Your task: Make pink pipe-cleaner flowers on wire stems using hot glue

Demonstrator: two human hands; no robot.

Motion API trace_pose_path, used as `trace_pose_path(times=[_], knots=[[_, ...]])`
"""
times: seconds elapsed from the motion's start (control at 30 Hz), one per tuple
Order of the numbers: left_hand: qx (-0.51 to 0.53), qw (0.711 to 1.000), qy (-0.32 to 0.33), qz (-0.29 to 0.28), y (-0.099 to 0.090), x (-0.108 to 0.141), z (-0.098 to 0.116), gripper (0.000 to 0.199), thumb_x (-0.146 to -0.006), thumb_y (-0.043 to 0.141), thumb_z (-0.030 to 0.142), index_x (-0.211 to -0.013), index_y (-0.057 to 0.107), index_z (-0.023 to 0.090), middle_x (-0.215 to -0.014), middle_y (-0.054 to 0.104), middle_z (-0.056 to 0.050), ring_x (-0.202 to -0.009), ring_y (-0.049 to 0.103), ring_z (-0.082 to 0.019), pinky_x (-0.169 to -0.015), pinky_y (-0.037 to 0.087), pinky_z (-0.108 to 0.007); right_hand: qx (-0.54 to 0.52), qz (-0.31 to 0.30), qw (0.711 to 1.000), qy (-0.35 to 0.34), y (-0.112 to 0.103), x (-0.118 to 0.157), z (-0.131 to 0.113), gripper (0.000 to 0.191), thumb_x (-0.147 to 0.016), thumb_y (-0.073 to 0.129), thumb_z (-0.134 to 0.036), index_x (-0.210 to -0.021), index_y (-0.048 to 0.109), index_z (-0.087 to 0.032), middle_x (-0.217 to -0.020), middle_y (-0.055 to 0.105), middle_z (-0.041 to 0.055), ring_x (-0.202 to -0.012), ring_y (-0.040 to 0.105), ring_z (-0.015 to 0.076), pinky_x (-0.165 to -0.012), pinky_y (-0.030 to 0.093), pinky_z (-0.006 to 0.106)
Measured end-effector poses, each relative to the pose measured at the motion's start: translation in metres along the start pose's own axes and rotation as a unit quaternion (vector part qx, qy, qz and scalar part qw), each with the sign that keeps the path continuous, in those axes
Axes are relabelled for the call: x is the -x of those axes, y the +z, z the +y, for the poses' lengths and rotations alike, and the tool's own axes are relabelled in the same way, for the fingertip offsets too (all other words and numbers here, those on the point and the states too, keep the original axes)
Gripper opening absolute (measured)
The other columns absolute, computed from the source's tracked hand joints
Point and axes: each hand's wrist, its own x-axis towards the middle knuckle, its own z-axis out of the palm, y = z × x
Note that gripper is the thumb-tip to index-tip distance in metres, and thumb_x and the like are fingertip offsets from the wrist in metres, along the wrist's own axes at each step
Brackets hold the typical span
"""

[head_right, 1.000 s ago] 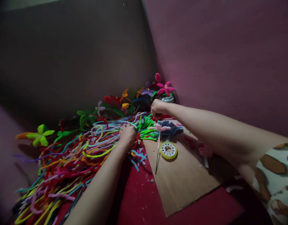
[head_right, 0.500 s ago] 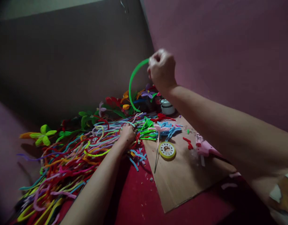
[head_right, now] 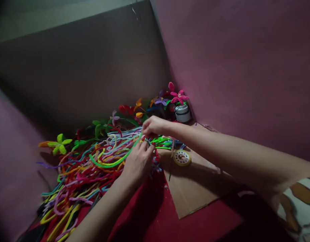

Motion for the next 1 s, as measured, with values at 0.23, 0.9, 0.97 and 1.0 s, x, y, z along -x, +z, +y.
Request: trace_pose_path(times=[0.23, 0.9, 0.97, 1.0], knots=[[0.103, 0.989, -0.053, 0.096, -0.006, -0.002, -0.019, 0.025, -0.088, 0.037, 0.024, -0.090, 0.061, 0.020, -0.088, 0.060, -0.007, -0.086, 0.051, -0.020, -0.078, 0.039, -0.030, 0.340, 0.104, 0.929, 0.103, -0.045, -0.019, 0.037, 0.025, -0.065, 0.058, -0.011, -0.086, 0.071, -0.010, -0.081, 0.070, 0.0091, -0.074, 0.062, 0.0181, -0.060, 0.043, 0.020], [0.088, 0.978, -0.158, -0.103, 0.096, -0.078, -0.058, 0.036, -0.083, 0.037, 0.020, -0.099, 0.067, 0.030, -0.111, 0.053, -0.008, -0.104, 0.042, -0.028, -0.085, 0.034, -0.042, 0.494, 0.146, 0.841, 0.167, -0.063, -0.016, 0.029, 0.016, -0.058, 0.068, -0.006, -0.073, 0.067, -0.009, -0.091, 0.065, 0.0212, -0.098, 0.057, 0.0352, -0.082, 0.042, 0.040], [0.098, 0.977, -0.161, -0.104, 0.096, -0.078, -0.058, 0.037, -0.083, 0.036, 0.020, -0.100, 0.067, 0.030, -0.111, 0.053, -0.008, -0.103, 0.042, -0.028, -0.085, 0.035, -0.041, 0.481, 0.196, 0.839, 0.162, -0.074, -0.013, 0.005, 0.014, -0.061, 0.067, -0.006, -0.074, 0.064, -0.009, -0.095, 0.062, 0.0212, -0.107, 0.050, 0.0384, -0.089, 0.036, 0.048], [0.104, 0.975, -0.164, -0.105, 0.096, -0.078, -0.057, 0.037, -0.083, 0.036, 0.020, -0.101, 0.067, 0.030, -0.111, 0.053, -0.008, -0.103, 0.043, -0.028, -0.085, 0.035, -0.041, 0.459, 0.229, 0.846, 0.142, -0.079, -0.010, -0.011, 0.013, -0.062, 0.066, -0.007, -0.074, 0.062, -0.010, -0.097, 0.061, 0.0187, -0.111, 0.047, 0.0383, -0.091, 0.032, 0.051]])
